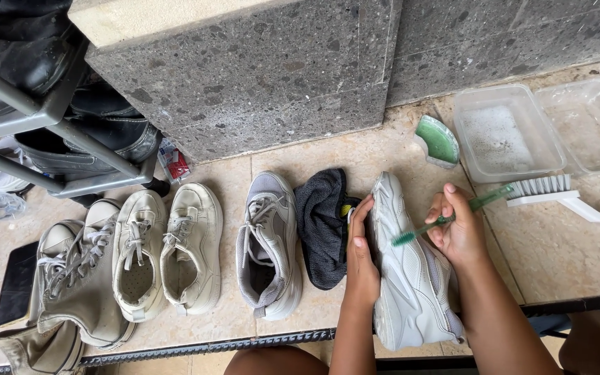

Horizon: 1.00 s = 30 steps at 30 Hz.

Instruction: Cleaning a pair of white sneakers using a toothbrush and water, including handling the insoles and laces.

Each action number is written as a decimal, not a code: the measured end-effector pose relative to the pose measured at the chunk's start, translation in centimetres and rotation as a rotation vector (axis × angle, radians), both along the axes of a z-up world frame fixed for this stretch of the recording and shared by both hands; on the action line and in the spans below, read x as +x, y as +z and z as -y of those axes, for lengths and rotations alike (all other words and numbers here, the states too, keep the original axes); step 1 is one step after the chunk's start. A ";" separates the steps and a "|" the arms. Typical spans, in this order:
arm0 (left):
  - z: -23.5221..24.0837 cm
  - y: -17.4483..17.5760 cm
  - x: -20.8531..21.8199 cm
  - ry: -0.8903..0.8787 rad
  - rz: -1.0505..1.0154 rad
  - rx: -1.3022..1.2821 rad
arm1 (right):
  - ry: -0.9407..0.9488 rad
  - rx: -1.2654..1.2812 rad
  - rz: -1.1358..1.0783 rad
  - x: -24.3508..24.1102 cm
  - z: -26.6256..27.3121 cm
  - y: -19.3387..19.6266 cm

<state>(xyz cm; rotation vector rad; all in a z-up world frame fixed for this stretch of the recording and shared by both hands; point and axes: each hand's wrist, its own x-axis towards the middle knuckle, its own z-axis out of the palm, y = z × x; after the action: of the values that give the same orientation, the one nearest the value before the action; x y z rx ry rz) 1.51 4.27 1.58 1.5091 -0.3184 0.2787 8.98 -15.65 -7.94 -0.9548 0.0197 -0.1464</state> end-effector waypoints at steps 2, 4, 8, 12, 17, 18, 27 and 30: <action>0.0 -0.1 -0.2 -0.002 -0.006 -0.008 | -0.029 -0.020 -0.010 -0.5 -0.5 0.3; 0.0 0.2 0.4 -0.003 0.011 -0.015 | -0.059 -0.036 0.003 0.2 -0.5 0.6; 0.0 0.0 -0.1 -0.001 0.009 -0.008 | -0.002 -0.052 -0.031 -0.4 -0.3 0.3; -0.2 -0.1 -0.3 0.006 0.018 -0.005 | 0.042 -0.109 -0.044 -0.1 -0.5 0.5; -0.1 -0.5 -0.4 0.006 0.025 -0.015 | -0.057 -0.089 -0.018 -1.0 -0.7 1.6; -0.1 -0.6 -0.4 0.004 0.022 -0.019 | -0.123 -0.074 0.006 -1.4 -0.9 2.1; -0.4 -0.5 -0.7 -0.008 0.034 0.010 | -0.018 -0.208 -0.004 -3.9 0.6 2.7; -0.4 -0.4 -0.8 -0.009 0.044 0.019 | -0.145 -0.185 0.076 -4.3 -0.1 4.6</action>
<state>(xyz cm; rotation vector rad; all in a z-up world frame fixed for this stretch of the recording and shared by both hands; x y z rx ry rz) 0.67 4.70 1.21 1.5211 -0.3635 0.3022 4.64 -15.58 -3.35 -1.1317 0.0056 -0.3221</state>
